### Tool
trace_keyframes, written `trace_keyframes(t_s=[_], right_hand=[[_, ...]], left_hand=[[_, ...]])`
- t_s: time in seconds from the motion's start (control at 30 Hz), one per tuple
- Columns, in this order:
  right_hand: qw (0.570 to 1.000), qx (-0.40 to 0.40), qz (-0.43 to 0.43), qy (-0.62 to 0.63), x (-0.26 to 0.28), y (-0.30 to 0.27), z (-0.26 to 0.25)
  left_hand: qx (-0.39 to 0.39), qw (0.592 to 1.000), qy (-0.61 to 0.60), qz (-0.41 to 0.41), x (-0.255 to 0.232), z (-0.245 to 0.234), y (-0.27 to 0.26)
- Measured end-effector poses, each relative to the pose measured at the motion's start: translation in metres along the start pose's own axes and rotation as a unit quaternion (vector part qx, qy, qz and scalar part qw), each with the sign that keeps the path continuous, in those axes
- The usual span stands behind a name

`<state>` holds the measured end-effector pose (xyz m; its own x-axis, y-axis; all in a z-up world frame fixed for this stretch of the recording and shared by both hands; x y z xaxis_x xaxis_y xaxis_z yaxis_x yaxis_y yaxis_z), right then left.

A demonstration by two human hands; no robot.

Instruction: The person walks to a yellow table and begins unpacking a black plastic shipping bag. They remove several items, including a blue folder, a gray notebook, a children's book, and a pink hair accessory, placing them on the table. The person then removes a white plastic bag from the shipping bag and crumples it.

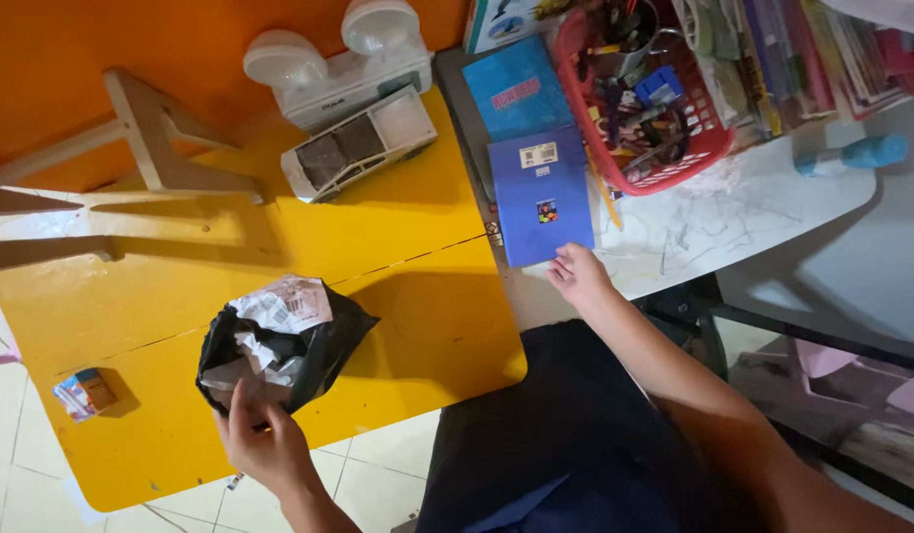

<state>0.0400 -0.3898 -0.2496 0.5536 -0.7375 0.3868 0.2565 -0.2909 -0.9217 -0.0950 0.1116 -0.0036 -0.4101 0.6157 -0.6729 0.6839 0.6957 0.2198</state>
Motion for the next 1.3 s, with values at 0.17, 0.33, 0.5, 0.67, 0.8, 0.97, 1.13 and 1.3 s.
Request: trace_keyframes(t_s=[0.17, 0.33, 0.5, 0.67, 0.8, 0.97, 1.13, 1.3], right_hand=[[0.992, 0.074, 0.008, 0.106, 0.017, 0.019, 0.029], [0.993, 0.064, 0.021, 0.096, 0.055, 0.034, 0.092], [0.991, 0.049, 0.026, 0.121, 0.068, 0.038, 0.126], [0.991, 0.069, 0.053, 0.105, 0.088, 0.039, 0.156], [0.992, 0.073, 0.075, 0.072, 0.096, 0.031, 0.16], [0.986, 0.005, 0.107, 0.129, 0.106, 0.013, 0.163], [0.985, -0.057, 0.139, 0.083, 0.107, -0.001, 0.176], [0.988, 0.017, 0.12, 0.098, 0.092, -0.007, 0.175]], left_hand=[[-0.002, 1.0, 0.012, 0.006, 0.001, 0.004, 0.003], [-0.01, 1.0, 0.021, 0.008, 0.009, 0.006, 0.001], [-0.014, 0.998, 0.024, 0.053, 0.011, 0.005, -0.003], [-0.01, 0.999, 0.049, 0.004, 0.009, 0.006, -0.003], [-0.004, 1.0, 0.016, -0.017, 0.004, 0.005, -0.005], [-0.007, 0.999, 0.041, -0.001, 0.007, 0.004, -0.007], [-0.01, 1.0, 0.027, -0.004, 0.002, 0.006, -0.004], [-0.021, 0.998, 0.022, 0.058, -0.004, 0.006, -0.003]])
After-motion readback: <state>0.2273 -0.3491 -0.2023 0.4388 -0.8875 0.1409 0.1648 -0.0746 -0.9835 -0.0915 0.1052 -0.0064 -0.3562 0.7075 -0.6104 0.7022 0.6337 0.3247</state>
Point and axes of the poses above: each hand's wrist, its own y-axis towards the middle knuckle, its own z-axis out of the palm, x = y × z, the point moved 1 cm from there along y, towards the middle knuckle, and after that the axes turned 5 degrees about -x, right-handed, at the moved point
